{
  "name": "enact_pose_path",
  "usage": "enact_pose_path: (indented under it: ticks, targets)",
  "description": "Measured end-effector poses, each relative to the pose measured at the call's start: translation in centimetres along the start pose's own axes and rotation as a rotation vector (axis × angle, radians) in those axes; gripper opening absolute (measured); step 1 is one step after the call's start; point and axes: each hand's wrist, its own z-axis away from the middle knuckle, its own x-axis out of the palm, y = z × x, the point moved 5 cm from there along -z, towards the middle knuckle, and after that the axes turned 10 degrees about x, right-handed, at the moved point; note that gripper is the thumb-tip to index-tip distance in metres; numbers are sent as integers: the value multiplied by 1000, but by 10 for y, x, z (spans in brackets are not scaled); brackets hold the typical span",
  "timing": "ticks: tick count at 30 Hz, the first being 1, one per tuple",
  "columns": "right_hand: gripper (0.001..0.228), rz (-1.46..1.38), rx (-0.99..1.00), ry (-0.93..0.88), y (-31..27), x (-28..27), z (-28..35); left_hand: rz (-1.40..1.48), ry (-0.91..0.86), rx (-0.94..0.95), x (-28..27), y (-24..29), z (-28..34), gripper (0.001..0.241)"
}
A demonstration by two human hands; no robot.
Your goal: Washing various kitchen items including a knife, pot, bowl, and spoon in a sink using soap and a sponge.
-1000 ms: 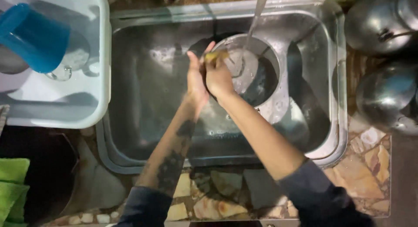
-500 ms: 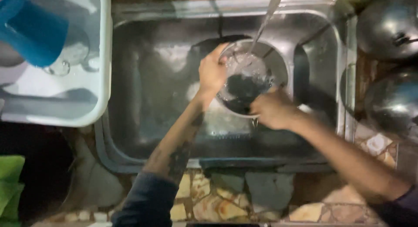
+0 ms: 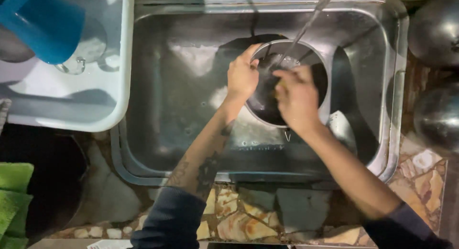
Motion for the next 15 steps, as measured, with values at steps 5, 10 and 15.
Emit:
enact_pose_path:
  ticks: [5, 10, 15]
  targets:
    - [29, 391, 25, -115, 10, -1, 5, 17, 1, -12, -3, 3, 1, 45]
    - [18, 568, 158, -82, 36, 37, -26, 27, -49, -59, -5, 8, -3, 45]
    - [18, 151, -53, -143, 23, 80, -37, 66, -30, -55, -2, 3, 2, 42]
